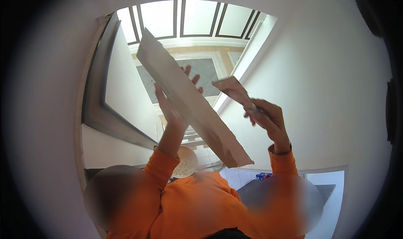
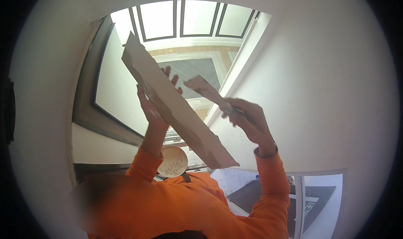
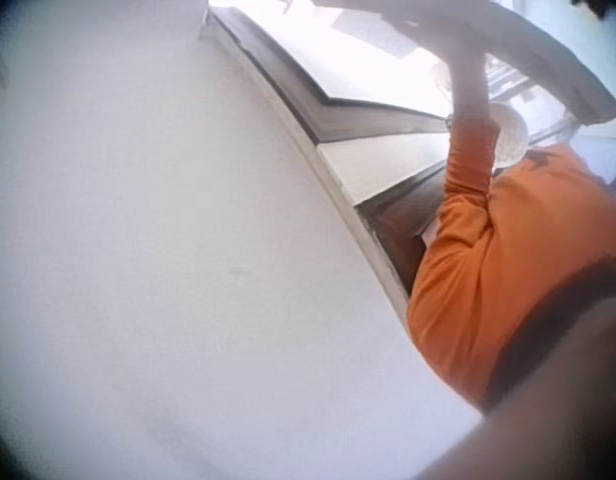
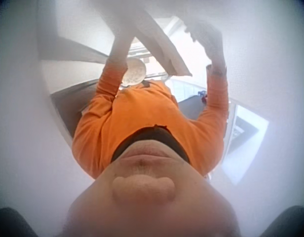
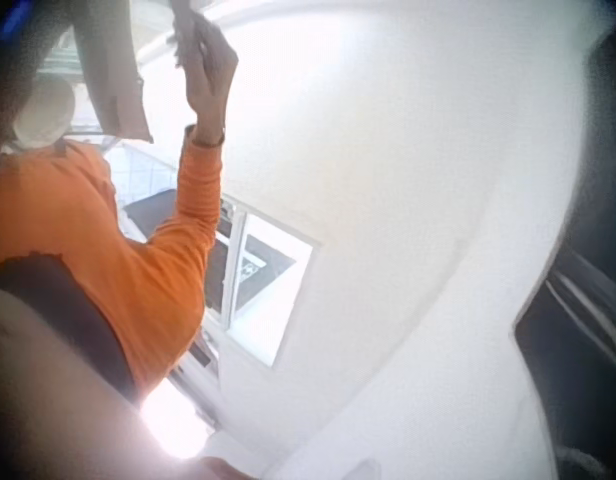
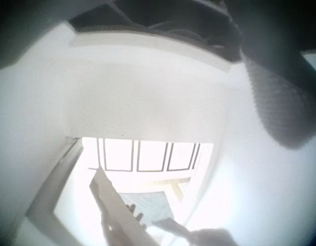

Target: The person positions a white rectangular panel against the ceiling, then uses a putty knife to scoop plaster from a bucket and spread it evenly across the panel's surface. The person repeatedly applies and smooths the plaster on the same panel.

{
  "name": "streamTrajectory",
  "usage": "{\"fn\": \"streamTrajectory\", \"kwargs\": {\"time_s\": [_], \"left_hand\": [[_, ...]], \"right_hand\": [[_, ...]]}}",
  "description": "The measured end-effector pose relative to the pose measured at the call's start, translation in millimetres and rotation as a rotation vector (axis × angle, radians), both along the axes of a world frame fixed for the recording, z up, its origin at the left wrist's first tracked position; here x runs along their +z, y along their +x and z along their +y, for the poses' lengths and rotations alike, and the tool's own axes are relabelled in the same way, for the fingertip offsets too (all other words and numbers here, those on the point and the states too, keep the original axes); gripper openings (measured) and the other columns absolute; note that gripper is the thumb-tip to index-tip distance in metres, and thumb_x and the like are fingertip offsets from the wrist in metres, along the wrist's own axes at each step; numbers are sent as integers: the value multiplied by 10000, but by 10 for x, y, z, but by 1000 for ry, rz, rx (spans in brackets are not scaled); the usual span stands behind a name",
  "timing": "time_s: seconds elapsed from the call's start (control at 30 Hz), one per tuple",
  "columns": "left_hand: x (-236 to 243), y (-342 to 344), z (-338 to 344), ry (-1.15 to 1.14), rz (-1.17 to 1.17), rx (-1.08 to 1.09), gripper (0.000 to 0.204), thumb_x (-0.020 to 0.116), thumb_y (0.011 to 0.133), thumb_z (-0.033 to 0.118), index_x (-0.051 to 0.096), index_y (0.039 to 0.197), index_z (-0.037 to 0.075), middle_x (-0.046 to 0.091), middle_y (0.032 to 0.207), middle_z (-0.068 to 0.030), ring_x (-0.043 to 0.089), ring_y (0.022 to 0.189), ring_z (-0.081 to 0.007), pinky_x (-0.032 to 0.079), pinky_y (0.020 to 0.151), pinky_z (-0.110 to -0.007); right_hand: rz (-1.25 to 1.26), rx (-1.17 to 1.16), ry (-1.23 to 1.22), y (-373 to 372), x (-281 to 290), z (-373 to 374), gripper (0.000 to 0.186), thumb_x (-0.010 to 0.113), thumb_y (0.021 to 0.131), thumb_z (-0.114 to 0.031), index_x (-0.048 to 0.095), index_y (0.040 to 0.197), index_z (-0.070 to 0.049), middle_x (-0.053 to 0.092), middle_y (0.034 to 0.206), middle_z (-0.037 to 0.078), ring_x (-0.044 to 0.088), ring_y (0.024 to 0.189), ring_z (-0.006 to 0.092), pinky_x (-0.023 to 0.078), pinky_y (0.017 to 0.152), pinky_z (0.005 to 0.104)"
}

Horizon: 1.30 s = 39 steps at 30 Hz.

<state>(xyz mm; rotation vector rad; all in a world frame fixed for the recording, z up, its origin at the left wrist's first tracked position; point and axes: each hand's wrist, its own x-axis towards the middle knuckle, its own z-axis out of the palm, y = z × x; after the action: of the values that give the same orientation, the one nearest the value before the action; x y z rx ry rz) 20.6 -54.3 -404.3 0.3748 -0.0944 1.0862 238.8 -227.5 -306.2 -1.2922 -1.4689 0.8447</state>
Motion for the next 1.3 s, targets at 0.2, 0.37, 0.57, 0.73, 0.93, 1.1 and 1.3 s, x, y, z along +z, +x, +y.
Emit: {"fn": "streamTrajectory", "kwargs": {"time_s": [0.2, 0.37, 0.57, 0.73, 0.93, 1.1, 1.3], "left_hand": [[-221, 119, -301, -8, -97, -68, 873, 308, 993, 737, 344, 1569, 82, 389, 1594, -143, 511, 1319, -388, 529, 996, -555], [-274, 98, -421, -17, -225, -120, 890, 296, 1000, 732, 318, 1576, 54, 379, 1574, -220, 573, 1248, -427, 556, 963, -576], [-260, 4, -422, 0, -359, -217, 889, 290, 1006, 724, 299, 1583, 48, 352, 1582, -252, 560, 1273, -450, 560, 978, -601], [-269, -8, -430, 1, -333, -193, 886, 284, 1005, 728, 284, 1596, 67, 335, 1598, -237, 589, 1242, -440, 592, 927, -588], [-350, 73, -455, 0, -314, -209, 873, 286, 1005, 726, 272, 1605, 92, 332, 1606, -212, 613, 1206, -432, 610, 898, -580], [-314, 107, -509, -37, -276, -165, 872, 285, 1011, 711, 259, 1604, 72, 330, 1601, -221, 615, 1203, -431, 631, 869, -572], [-317, 90, -488, 25, -312, -160, 878, 281, 1009, 718, 264, 1595, 64, 358, 1576, -229, 618, 1196, -413, 643, 857, -548]], "right_hand": [[-60, 126, 169, -74, 12, 810, 370, 573, 1045, -81, 580, 1408, -11, 688, 1186, 96, 644, 1075, 155, 524, 893, 313], [-93, 150, 189, -230, 116, 1159, 366, 552, 1042, -73, 571, 1398, 11, 676, 1211, 95, 653, 1063, 167, 509, 850, 290], [-116, 184, 59, -301, 260, 1212, 375, 549, 1042, -106, 574, 1404, -9, 688, 1201, 89, 663, 1059, 158, 489, 764, 278], [-98, 213, 255, -331, 201, 1321, 367, 560, 1053, -119, 572, 1407, -23, 690, 1207, 93, 668, 1076, 172, 503, 822, 300], [-224, 182, 285, -389, 182, 1520, 342, 551, 1062, -98, 573, 1397, -31, 662, 1266, 101, 655, 1139, 206, 499, 1025, 369], [-291, 176, 315, -453, 154, 1556, 340, 558, 1040, -47, 581, 1379, -28, 658, 1220, 95, 646, 1132, 205, 486, 1052, 374], [-334, 137, 387, -514, 215, 1375, 359, 616, 960, 30, 629, 1315, -22, 645, 1161, 96, 655, 1059, 195, 526, 938, 320]]}}
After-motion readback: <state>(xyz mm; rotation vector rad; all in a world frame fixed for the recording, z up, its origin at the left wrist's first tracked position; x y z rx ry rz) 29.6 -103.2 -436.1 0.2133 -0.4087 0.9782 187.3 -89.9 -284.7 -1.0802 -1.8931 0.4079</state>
